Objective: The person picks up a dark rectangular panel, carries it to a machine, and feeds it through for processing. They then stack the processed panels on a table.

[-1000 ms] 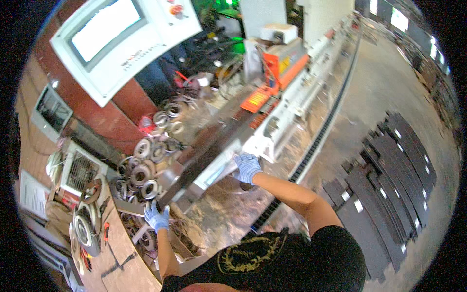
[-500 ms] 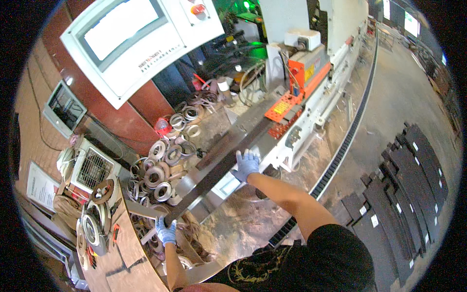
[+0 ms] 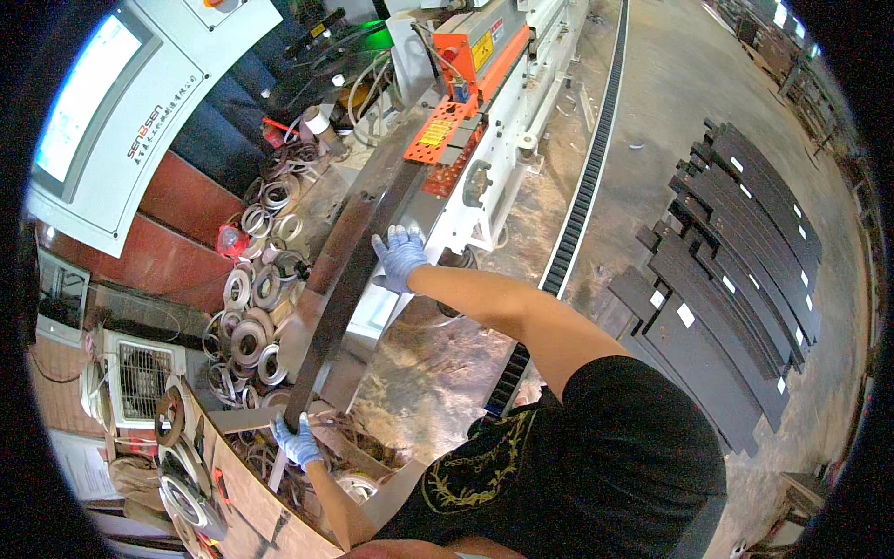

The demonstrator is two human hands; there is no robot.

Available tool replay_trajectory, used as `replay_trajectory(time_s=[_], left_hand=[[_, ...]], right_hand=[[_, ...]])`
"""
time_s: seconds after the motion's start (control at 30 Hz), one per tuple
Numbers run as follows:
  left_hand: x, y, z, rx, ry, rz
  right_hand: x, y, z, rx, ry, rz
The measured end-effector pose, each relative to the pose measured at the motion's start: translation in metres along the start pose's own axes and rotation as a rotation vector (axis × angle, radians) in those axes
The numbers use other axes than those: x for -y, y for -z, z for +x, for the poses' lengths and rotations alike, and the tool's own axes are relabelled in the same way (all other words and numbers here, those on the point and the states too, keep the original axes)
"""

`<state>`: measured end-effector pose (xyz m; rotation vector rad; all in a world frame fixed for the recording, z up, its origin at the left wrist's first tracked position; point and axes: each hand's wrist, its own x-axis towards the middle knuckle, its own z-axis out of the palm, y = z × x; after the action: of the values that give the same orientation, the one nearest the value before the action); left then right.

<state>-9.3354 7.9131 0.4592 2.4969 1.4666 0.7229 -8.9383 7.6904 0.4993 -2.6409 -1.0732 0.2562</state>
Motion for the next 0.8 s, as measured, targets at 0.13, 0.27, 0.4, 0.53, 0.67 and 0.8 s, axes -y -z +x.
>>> replay_trajectory(time_s=[0.13, 0.27, 0.4, 0.53, 0.67, 0.8], left_hand=[[-0.008, -0.003, 0.001, 0.011, -0.001, -0.02], [-0.024, -0.007, 0.003, 0.048, 0.037, -0.033], [-0.065, -0.018, 0.004, 0.061, 0.086, -0.102], [-0.11, -0.033, 0.002, 0.05, -0.001, 0.026], [-0.161, -0.035, 0.0, -0.019, -0.128, 0.253], [-0.148, -0.069, -0.021, -0.198, -0.455, -0.192]], right_hand=[[-0.002, 0.012, 0.002, 0.071, -0.034, -0.039], [-0.012, 0.013, 0.009, 0.076, -0.052, -0.045], [-0.04, 0.015, 0.027, 0.026, -0.079, -0.068], [-0.073, 0.036, 0.036, -0.06, -0.089, -0.043], [-0.122, 0.039, 0.024, -0.023, -0.04, 0.342], [-0.149, 0.038, -0.121, -0.861, 0.313, 0.372]])
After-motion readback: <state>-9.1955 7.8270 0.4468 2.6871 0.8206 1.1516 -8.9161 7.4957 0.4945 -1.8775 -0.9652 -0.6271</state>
